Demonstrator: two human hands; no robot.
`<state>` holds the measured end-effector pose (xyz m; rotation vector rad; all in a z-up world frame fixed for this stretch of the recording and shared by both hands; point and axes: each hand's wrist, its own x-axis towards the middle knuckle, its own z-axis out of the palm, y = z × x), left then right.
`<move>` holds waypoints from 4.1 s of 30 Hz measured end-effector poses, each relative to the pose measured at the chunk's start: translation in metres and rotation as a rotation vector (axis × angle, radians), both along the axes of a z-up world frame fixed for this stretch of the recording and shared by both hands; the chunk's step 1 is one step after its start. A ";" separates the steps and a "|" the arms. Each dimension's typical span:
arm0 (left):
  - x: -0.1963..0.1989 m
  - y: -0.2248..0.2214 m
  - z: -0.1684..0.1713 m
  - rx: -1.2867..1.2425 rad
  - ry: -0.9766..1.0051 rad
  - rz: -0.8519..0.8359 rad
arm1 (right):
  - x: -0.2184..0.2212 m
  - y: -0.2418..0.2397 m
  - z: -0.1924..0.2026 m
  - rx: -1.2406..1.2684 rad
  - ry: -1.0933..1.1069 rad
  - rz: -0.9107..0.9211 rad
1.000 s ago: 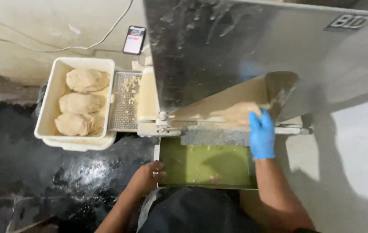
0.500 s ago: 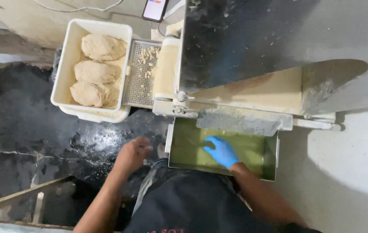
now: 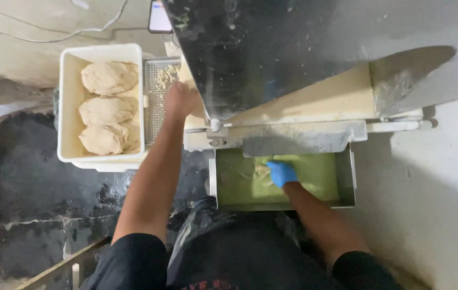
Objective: Feeding dough balls from a storage bin into a processing machine on a production line
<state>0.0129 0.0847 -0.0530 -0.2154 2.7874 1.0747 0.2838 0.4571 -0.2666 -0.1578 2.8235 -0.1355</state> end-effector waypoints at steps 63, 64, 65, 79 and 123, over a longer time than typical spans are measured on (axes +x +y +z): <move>-0.087 -0.189 -0.081 -0.236 0.197 0.289 | 0.046 -0.069 0.081 -0.650 -0.520 -0.688; -0.063 -0.152 -0.049 0.007 0.132 0.290 | 0.049 -0.065 0.079 -0.711 -0.535 -0.774; -0.040 -0.115 -0.008 0.247 0.063 0.291 | 0.053 -0.062 0.077 -0.772 -0.553 -0.858; 0.006 -0.032 0.021 0.545 -0.365 0.284 | 0.067 -0.003 -0.001 -0.406 -0.540 -0.499; 0.189 0.006 0.304 -0.396 0.041 -0.064 | 0.060 0.107 0.041 -0.937 -0.068 -0.628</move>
